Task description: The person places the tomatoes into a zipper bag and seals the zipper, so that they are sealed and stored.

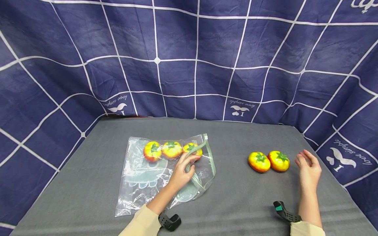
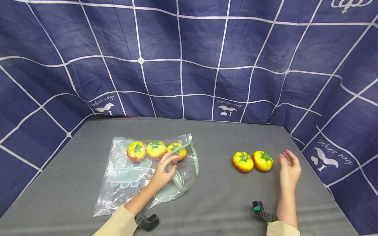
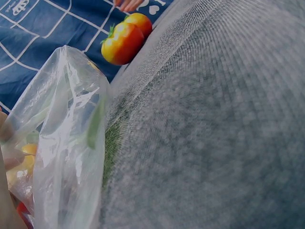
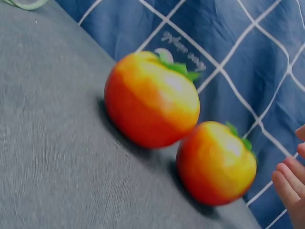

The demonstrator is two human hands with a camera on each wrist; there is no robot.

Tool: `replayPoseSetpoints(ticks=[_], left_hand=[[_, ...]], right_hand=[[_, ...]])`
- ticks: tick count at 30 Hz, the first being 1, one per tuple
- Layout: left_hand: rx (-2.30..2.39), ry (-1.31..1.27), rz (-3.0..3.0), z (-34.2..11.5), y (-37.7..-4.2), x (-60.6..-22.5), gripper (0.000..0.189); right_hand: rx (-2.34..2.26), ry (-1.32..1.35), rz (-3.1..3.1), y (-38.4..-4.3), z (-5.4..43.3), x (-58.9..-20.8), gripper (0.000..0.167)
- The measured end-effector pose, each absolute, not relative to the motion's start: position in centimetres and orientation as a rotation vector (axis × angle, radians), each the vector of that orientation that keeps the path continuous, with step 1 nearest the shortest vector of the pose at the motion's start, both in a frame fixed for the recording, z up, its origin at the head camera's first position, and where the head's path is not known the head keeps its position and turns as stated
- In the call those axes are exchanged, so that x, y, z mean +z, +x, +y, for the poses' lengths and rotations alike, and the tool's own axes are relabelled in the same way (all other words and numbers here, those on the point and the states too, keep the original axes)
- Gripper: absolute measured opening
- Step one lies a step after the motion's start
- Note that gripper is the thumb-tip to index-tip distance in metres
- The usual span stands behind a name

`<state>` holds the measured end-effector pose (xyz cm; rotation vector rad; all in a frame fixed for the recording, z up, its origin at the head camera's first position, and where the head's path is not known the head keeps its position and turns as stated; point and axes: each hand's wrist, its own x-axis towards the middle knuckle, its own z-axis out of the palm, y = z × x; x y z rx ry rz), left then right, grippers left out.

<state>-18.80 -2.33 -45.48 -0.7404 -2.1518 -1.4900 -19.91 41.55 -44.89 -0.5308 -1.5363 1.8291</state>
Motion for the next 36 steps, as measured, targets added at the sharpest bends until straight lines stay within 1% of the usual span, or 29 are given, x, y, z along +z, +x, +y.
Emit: replayPoseSetpoints(ticks=[5, 8, 13, 19, 27, 29, 31, 33, 35, 36], left_hand=[[-1.494, -0.748, -2.145, -2.3, -18.8, -45.5, 0.042], [-1.492, -0.751, -2.136, -2.3, -18.8, -45.5, 0.042], [-1.503, -0.752, -2.126, -2.3, -18.7, -45.6, 0.042], [-1.509, -0.750, -2.125, -2.3, -18.7, -45.6, 0.042], [-1.498, -0.755, -2.128, -2.3, -18.6, -45.3, 0.041], [-1.498, -0.752, -2.134, -2.3, -18.6, -45.3, 0.041], [-1.500, -0.750, -2.139, -2.3, -18.6, -45.3, 0.041], [-1.495, -0.744, -2.145, -2.3, -18.6, -45.3, 0.041], [-1.491, -0.739, -2.150, -2.3, -18.7, -45.4, 0.041], [-1.491, -0.737, -2.152, -2.3, -18.7, -45.4, 0.042]], right_hand=[[1.784, -0.635, -1.657, -18.1, 39.4, -43.0, 0.044], [1.768, -0.702, -1.750, -17.3, 38.2, -42.0, 0.050], [1.731, -0.767, -2.015, -17.1, 37.6, -42.1, 0.059], [1.569, -0.701, -2.349, -17.4, 37.7, -42.8, 0.065], [1.614, -0.549, -2.502, -17.1, 37.9, -42.6, 0.070], [1.649, -0.534, -2.496, -17.0, 37.9, -42.5, 0.070], [1.729, -0.512, -2.444, -17.0, 38.1, -42.6, 0.066], [1.796, -0.490, -2.381, -17.0, 38.3, -42.7, 0.058], [1.860, -0.468, -2.320, -17.0, 38.5, -43.0, 0.054], [1.909, -0.448, -2.254, -17.1, 38.6, -43.2, 0.048]])
